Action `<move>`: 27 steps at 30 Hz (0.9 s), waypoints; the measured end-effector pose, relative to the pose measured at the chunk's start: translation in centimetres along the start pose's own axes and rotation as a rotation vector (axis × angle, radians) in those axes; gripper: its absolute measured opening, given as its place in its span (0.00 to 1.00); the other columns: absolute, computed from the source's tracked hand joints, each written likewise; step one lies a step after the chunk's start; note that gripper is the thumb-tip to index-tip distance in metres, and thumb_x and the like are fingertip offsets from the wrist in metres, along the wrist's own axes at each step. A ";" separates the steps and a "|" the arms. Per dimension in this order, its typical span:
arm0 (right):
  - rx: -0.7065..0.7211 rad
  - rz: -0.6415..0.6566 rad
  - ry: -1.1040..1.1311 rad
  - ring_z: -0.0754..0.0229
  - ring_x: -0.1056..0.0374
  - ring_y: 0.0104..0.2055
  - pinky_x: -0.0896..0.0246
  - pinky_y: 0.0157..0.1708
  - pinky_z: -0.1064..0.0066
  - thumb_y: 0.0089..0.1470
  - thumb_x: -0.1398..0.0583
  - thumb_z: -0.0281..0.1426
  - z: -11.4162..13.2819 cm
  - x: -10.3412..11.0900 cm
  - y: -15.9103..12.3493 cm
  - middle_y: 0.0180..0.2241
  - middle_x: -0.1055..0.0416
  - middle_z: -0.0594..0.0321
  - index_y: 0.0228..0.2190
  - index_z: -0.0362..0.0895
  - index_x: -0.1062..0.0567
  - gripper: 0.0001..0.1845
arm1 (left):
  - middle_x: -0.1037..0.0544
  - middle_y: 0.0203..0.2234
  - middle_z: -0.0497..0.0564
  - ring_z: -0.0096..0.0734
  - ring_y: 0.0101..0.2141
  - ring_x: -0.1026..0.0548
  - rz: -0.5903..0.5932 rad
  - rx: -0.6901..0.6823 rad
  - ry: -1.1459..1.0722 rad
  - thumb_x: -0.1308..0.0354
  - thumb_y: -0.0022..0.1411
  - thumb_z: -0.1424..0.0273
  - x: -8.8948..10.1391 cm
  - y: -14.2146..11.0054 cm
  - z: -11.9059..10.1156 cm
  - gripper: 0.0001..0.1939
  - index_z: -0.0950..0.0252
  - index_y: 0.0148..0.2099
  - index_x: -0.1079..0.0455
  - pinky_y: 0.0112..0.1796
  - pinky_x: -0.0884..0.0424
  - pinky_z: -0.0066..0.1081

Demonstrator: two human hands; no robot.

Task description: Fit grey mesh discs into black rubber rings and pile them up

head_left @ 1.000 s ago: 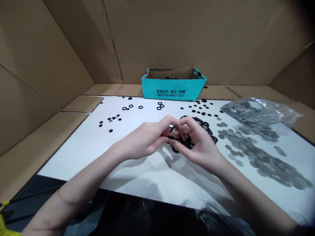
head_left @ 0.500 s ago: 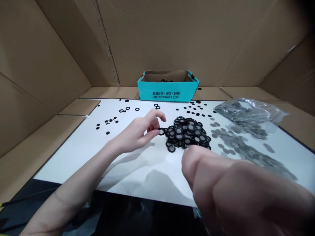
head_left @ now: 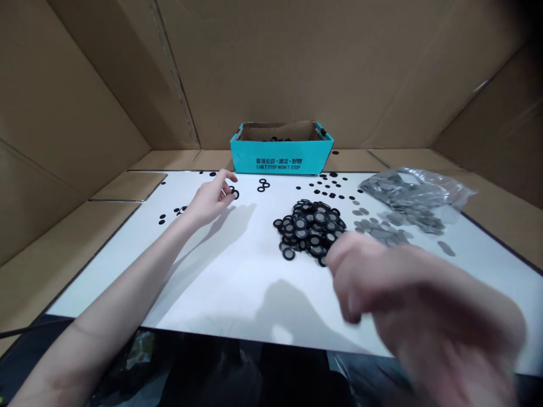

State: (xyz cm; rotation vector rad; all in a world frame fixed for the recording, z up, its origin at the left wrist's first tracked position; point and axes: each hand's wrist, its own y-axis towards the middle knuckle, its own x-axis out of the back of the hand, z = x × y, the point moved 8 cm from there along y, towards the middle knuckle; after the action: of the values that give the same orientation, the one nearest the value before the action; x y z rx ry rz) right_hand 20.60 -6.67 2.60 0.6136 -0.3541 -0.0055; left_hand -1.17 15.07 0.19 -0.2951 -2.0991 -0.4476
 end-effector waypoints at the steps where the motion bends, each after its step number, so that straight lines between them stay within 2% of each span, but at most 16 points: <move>1: -0.020 -0.104 -0.035 0.52 0.33 0.28 0.36 0.31 0.55 0.57 0.36 0.49 0.5 1.5 1.4 0.25 0.32 0.64 0.34 0.56 0.27 0.12 | 0.21 0.35 0.50 0.33 0.31 0.25 0.027 0.031 0.047 0.46 0.65 0.69 -0.2 0.4 0.9 0.18 0.62 0.56 0.37 0.35 0.33 0.29; 2: 0.022 -0.158 -0.132 0.55 0.34 0.27 0.39 0.30 0.59 0.58 0.35 0.39 1.1 2.8 2.7 0.25 0.31 0.65 0.33 0.55 0.28 0.06 | 0.20 0.35 0.50 0.34 0.32 0.24 0.052 0.052 0.080 0.46 0.64 0.70 -0.4 0.7 1.7 0.18 0.62 0.56 0.36 0.35 0.33 0.29; 3: 0.033 -0.181 -0.290 0.57 0.35 0.27 0.41 0.31 0.60 0.56 0.35 0.35 1.1 4.0 3.7 0.25 0.30 0.66 0.32 0.53 0.28 0.06 | 0.20 0.34 0.49 0.35 0.32 0.24 0.073 0.069 0.108 0.45 0.64 0.71 -0.5 1.1 2.4 0.16 0.62 0.54 0.34 0.35 0.34 0.29; 4: -0.031 -0.207 -0.462 0.56 0.34 0.28 0.41 0.33 0.60 0.54 0.35 0.35 0.0 5.4 4.4 0.26 0.28 0.65 0.31 0.52 0.28 0.06 | 0.19 0.34 0.50 0.37 0.33 0.23 0.088 0.084 0.138 0.44 0.63 0.71 -0.6 1.4 3.1 0.15 0.62 0.52 0.31 0.35 0.34 0.29; 6: -0.220 -0.220 -0.696 0.52 0.31 0.31 0.42 0.34 0.59 0.50 0.36 0.38 -3.6 8.5 4.7 0.26 0.26 0.62 0.28 0.50 0.27 0.07 | 0.19 0.33 0.52 0.41 0.36 0.22 0.091 0.121 0.207 0.42 0.62 0.69 -0.4 2.0 4.4 0.13 0.62 0.49 0.28 0.37 0.33 0.31; 8: -0.415 -0.184 -0.852 0.48 0.29 0.36 0.42 0.35 0.60 0.48 0.37 0.40 -7.6 11.4 3.8 0.29 0.22 0.58 0.30 0.49 0.26 0.08 | 0.18 0.35 0.55 0.46 0.40 0.21 0.058 0.149 0.274 0.43 0.63 0.68 -0.1 2.6 5.3 0.13 0.63 0.50 0.27 0.40 0.31 0.33; 10: -0.533 -0.153 -0.991 0.45 0.30 0.39 0.42 0.36 0.59 0.49 0.38 0.39 -10.3 13.6 2.6 0.33 0.18 0.55 0.33 0.50 0.26 0.09 | 0.18 0.42 0.59 0.49 0.45 0.22 0.022 0.147 0.325 0.47 0.66 0.68 0.0 3.3 5.5 0.16 0.64 0.54 0.27 0.45 0.31 0.36; 12: -0.602 -0.121 -1.079 0.43 0.30 0.41 0.41 0.38 0.58 0.49 0.38 0.39 -12.0 14.9 1.7 0.37 0.17 0.54 0.37 0.50 0.25 0.12 | 0.20 0.51 0.61 0.50 0.51 0.24 0.007 0.116 0.357 0.50 0.68 0.69 -0.4 4.0 5.2 0.19 0.65 0.58 0.28 0.50 0.31 0.38; 15: -0.630 -0.080 -1.073 0.40 0.29 0.41 0.42 0.36 0.58 0.47 0.36 0.40 -13.2 15.0 1.1 0.37 0.16 0.54 0.38 0.51 0.24 0.14 | 0.23 0.57 0.61 0.49 0.56 0.26 0.019 0.071 0.379 0.49 0.67 0.71 -1.6 5.0 4.6 0.22 0.65 0.60 0.28 0.54 0.32 0.39; 19: -0.623 -0.066 -1.024 0.41 0.27 0.38 0.42 0.34 0.58 0.48 0.37 0.38 -13.6 14.2 1.1 0.33 0.16 0.54 0.35 0.51 0.23 0.10 | 0.20 0.53 0.59 0.50 0.53 0.24 0.036 0.058 0.384 0.48 0.65 0.73 -2.8 5.6 4.3 0.20 0.63 0.56 0.24 0.51 0.29 0.39; 23: -0.624 -0.111 -0.994 0.44 0.26 0.34 0.41 0.33 0.60 0.47 0.37 0.36 -13.7 14.4 1.1 0.31 0.17 0.57 0.33 0.51 0.22 0.08 | 0.21 0.52 0.61 0.51 0.52 0.23 -0.007 0.069 0.359 0.48 0.63 0.76 -2.7 5.7 4.3 0.19 0.64 0.54 0.24 0.49 0.29 0.39; 27: -0.636 -0.191 -0.986 0.46 0.27 0.32 0.41 0.30 0.60 0.46 0.37 0.36 -13.6 15.4 1.1 0.28 0.18 0.57 0.30 0.50 0.22 0.07 | 0.21 0.48 0.59 0.47 0.49 0.22 -0.068 0.082 0.295 0.46 0.61 0.78 -2.1 5.5 4.4 0.20 0.63 0.53 0.23 0.51 0.29 0.38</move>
State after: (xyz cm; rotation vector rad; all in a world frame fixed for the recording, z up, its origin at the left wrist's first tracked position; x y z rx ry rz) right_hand 39.40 0.20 -2.11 -0.0388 -1.1885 -0.5998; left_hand -1.32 21.83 -2.63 -0.1017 -1.8366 -0.4168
